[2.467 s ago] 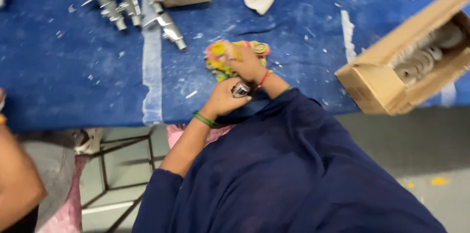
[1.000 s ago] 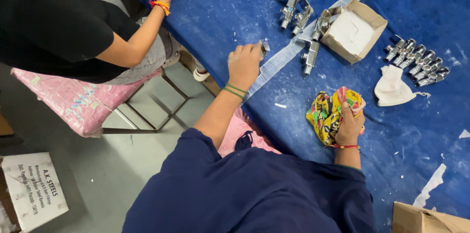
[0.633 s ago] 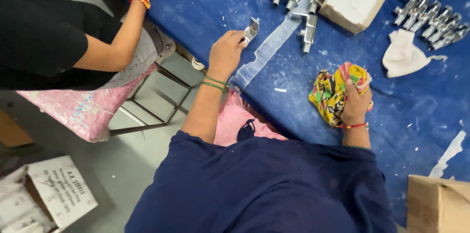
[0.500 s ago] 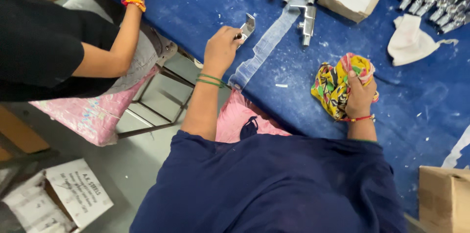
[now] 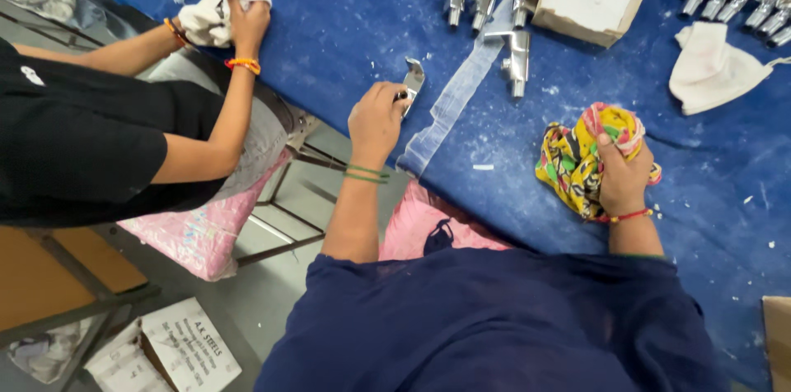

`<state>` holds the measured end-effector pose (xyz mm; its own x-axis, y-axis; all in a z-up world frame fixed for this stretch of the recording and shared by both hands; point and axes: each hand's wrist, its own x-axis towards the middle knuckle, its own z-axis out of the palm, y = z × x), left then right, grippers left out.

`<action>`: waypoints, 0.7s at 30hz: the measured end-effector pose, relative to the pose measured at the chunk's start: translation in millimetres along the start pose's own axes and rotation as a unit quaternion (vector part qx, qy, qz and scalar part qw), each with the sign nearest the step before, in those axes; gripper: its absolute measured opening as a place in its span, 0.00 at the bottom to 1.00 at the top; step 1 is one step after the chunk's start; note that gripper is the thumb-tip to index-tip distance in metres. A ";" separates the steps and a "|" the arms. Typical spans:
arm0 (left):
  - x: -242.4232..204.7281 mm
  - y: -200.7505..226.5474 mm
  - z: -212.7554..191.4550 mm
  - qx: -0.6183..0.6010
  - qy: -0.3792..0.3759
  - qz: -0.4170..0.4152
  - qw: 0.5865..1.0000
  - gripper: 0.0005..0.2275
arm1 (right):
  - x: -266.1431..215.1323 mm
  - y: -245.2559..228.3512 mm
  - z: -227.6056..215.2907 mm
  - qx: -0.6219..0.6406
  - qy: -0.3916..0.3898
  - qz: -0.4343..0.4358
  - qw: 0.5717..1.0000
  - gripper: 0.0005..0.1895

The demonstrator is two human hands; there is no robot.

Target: The person wipes small metal hardware parts with a colorful cloth on a blue-covered table. They handle the parts one at a time, turning them over and rubbing all sides, then place them back on the table. A second person is also seen wiping similar parts nearby.

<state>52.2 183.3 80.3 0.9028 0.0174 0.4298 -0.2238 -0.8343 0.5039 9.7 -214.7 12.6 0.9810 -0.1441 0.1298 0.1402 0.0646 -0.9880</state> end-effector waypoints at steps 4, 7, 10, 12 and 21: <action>14.0 -7.2 -5.1 0.019 -0.021 -0.001 1.000 0.07 | -0.9 -1.3 5.4 -0.014 0.008 -0.011 1.000 0.19; 42.8 -25.7 -3.8 0.068 -0.013 0.061 0.996 0.08 | -6.3 -3.1 3.6 -0.035 0.017 0.011 0.999 0.19; 95.7 -51.3 0.9 0.116 0.023 0.122 0.985 0.07 | 2.2 3.1 6.4 -0.041 0.044 0.064 0.996 0.21; 133.5 -65.1 8.2 0.140 0.053 0.144 0.978 0.07 | 1.9 7.3 4.3 -0.053 0.070 0.119 0.989 0.22; 281.8 -168.2 97.2 0.208 0.110 0.224 0.946 0.05 | 2.3 16.8 3.6 -0.104 0.052 0.039 0.992 0.24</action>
<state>380.0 275.0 43.8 0.6430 -0.3142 0.6985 -0.3614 -0.9285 -0.0850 14.7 -210.4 -3.4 0.9668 -0.2494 0.0546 0.0237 -0.1252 -0.9919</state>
